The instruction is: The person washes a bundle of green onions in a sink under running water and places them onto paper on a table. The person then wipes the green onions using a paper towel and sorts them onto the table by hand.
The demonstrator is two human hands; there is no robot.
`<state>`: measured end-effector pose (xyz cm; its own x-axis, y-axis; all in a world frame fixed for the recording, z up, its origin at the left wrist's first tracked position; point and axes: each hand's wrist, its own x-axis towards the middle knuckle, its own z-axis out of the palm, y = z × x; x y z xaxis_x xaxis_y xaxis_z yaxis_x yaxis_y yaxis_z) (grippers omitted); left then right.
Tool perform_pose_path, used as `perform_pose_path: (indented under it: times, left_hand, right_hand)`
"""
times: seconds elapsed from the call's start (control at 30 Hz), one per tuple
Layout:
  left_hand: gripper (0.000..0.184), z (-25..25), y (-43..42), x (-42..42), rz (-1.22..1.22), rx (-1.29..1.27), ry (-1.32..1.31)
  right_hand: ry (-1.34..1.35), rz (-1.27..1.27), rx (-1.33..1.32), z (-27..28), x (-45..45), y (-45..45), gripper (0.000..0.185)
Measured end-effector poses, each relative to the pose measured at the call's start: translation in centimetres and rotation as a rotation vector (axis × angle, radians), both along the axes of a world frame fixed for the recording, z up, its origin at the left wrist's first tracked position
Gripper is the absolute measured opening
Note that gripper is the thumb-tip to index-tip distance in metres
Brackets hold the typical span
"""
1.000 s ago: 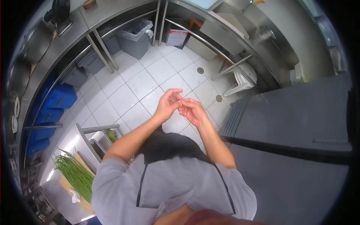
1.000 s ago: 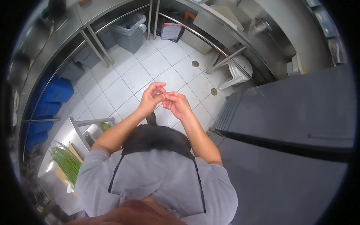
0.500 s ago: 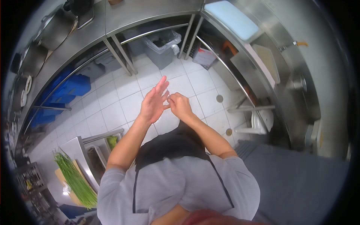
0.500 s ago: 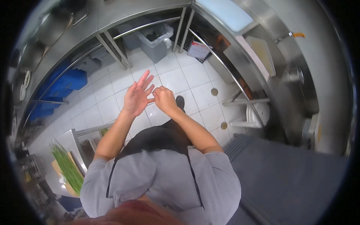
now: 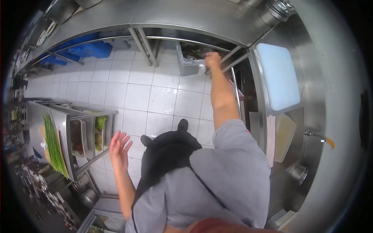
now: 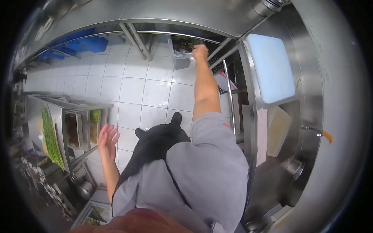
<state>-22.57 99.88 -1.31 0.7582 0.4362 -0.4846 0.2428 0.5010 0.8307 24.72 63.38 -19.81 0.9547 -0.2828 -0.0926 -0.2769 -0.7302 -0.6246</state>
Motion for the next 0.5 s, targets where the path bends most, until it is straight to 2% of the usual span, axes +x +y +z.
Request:
perform_pose_path:
  times: [0.07, 0.13, 0.23, 0.27, 0.3, 0.33, 0.37, 0.4, 0.43, 0.47, 0.5]
  left_hand:
    - [0.052, -0.6, -0.7, -3.2, 0.173, 0.040, 0.073]
    - [0.045, -3.6, -0.2, -7.7, 0.269, 0.043, 0.143]
    - [0.037, -5.9, -1.2, -11.6, 0.391, 0.091, 0.322]
    - [0.035, -6.7, -1.7, -12.9, 0.428, 0.111, 0.393]
    - [0.036, -9.5, -1.3, -15.3, 0.416, 0.121, 0.436]
    - [0.037, -12.6, -0.7, -18.2, 0.419, 0.127, 0.477]
    - [0.039, -14.5, -1.3, -21.7, 0.452, 0.132, 0.520]
    - [0.041, -14.4, -2.8, -23.3, 0.400, 0.194, 0.657]
    - [0.042, -14.3, -4.2, -24.6, 0.364, 0.240, 0.805]
    - [0.045, -14.9, -6.1, -26.7, 0.352, 0.251, 0.899]
    - [0.047, -16.2, -8.1, -29.2, 0.331, 0.246, 0.993]
  right_hand:
    - [0.052, -0.042, 0.221, -4.2, 2.3, -3.4, 0.017]
    - [0.174, -0.029, 0.098, 1.6, -1.7, -3.1, 0.013]
    - [0.236, 0.166, -0.074, -9.6, -6.6, -6.5, 0.017]
    - [0.290, 0.218, -0.171, -11.8, -9.8, -6.7, 0.018]
    - [0.460, 0.344, -0.239, -9.8, -14.0, -6.1, 0.018]
    - [0.339, 0.395, -0.288, -16.3, -17.7, -7.0, 0.021]
    - [0.402, 0.560, -0.385, -18.1, -21.0, -6.9, 0.019]
    - [0.513, 0.672, -0.344, -20.9, -23.3, -6.5, 0.020]
    - [0.551, 0.936, -0.517, -22.0, -25.4, -4.8, 0.022]
    - [0.478, 1.037, -0.436, -19.2, -27.5, -3.1, 0.025]
    - [0.466, 1.100, -0.507, -25.3, -28.1, -2.8, 0.027]
